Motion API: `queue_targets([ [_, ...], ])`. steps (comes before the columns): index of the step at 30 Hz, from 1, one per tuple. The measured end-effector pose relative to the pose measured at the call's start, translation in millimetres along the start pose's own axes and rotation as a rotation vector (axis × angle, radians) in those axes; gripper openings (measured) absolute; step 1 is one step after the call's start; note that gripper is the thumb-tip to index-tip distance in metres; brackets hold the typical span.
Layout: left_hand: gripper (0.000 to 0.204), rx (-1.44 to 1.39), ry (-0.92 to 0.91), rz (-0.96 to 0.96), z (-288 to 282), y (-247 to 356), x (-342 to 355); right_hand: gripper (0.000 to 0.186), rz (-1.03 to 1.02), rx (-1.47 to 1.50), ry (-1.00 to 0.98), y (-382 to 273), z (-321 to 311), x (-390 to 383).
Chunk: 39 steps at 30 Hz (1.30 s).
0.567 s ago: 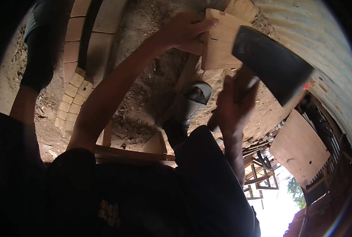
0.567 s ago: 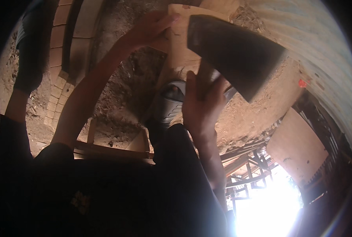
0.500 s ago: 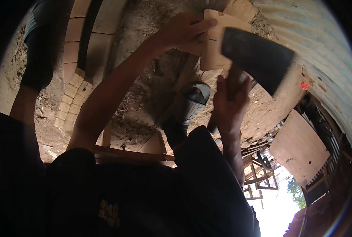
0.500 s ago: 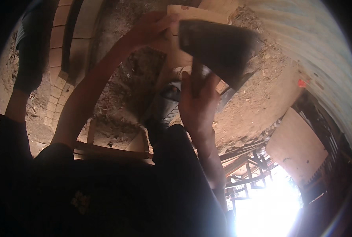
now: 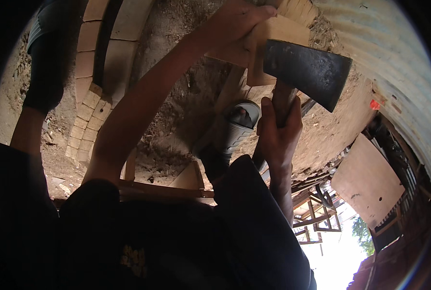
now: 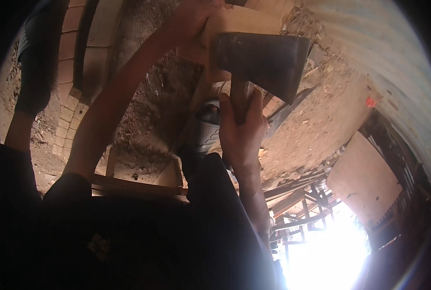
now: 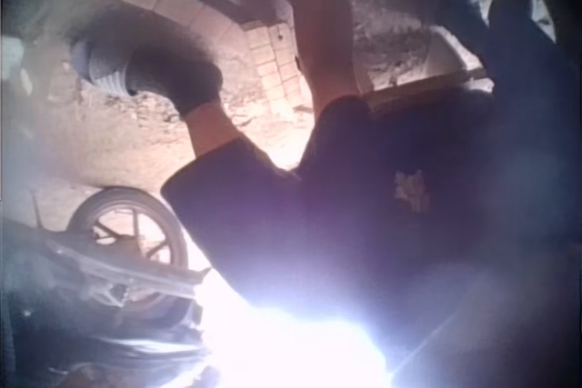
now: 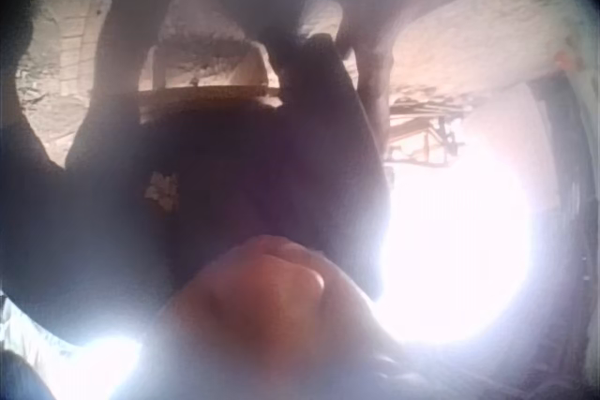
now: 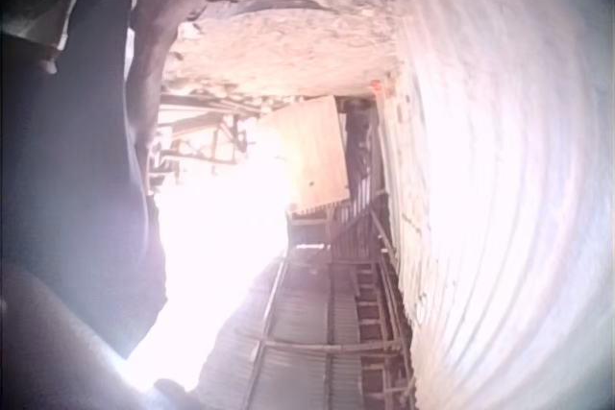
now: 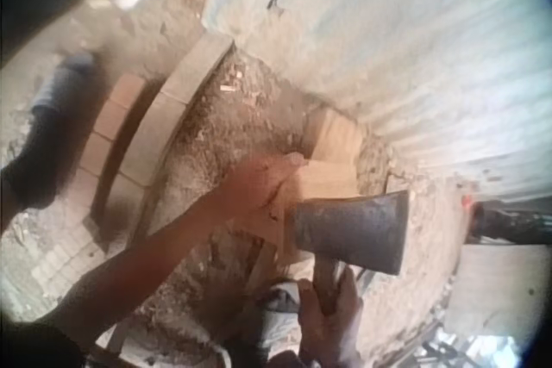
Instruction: The person sits on the ground and uses a small axe to carve and shape a rectangular piece of wood. They repeatedly strike the wood, rotate it, and inspect the carved edges throughout the clip.
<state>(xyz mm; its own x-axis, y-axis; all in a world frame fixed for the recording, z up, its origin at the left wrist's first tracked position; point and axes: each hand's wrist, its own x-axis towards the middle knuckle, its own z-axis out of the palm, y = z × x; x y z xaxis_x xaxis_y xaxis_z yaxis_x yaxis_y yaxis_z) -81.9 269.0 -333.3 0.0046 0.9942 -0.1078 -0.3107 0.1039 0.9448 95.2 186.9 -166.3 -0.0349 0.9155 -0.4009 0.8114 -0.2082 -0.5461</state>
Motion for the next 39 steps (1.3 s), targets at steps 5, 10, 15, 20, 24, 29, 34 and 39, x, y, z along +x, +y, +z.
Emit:
queue_targets([
  [5,0.043,-0.095,-0.002,-0.062,6,18,-6,0.026,0.018,-0.027,0.024,1,1,1],
  [10,0.036,-0.190,0.115,0.088,18,7,-6,0.041,0.063,-0.052,0.017,-2,-1,-1],
  [15,0.029,-0.125,0.035,0.086,9,-1,-11,0.037,0.015,-0.023,0.059,-14,-5,-1],
  [20,0.030,-0.210,-0.013,0.219,12,-10,-11,0.026,-0.082,0.002,0.128,-16,-9,-1],
  [24,0.030,-0.255,0.022,0.152,18,-10,-13,0.032,-0.167,0.008,0.202,-17,-8,-3],
  [29,0.033,-0.191,-0.084,0.283,1,-26,-7,0.036,-0.356,-0.138,0.106,-6,4,6],
  [34,0.032,-0.152,0.115,0.240,22,-23,-9,0.037,-0.158,-0.032,0.112,-21,-4,-7],
  [39,0.031,-0.154,0.052,0.130,19,-21,-9,0.044,-0.409,-0.103,0.098,4,0,-4],
])
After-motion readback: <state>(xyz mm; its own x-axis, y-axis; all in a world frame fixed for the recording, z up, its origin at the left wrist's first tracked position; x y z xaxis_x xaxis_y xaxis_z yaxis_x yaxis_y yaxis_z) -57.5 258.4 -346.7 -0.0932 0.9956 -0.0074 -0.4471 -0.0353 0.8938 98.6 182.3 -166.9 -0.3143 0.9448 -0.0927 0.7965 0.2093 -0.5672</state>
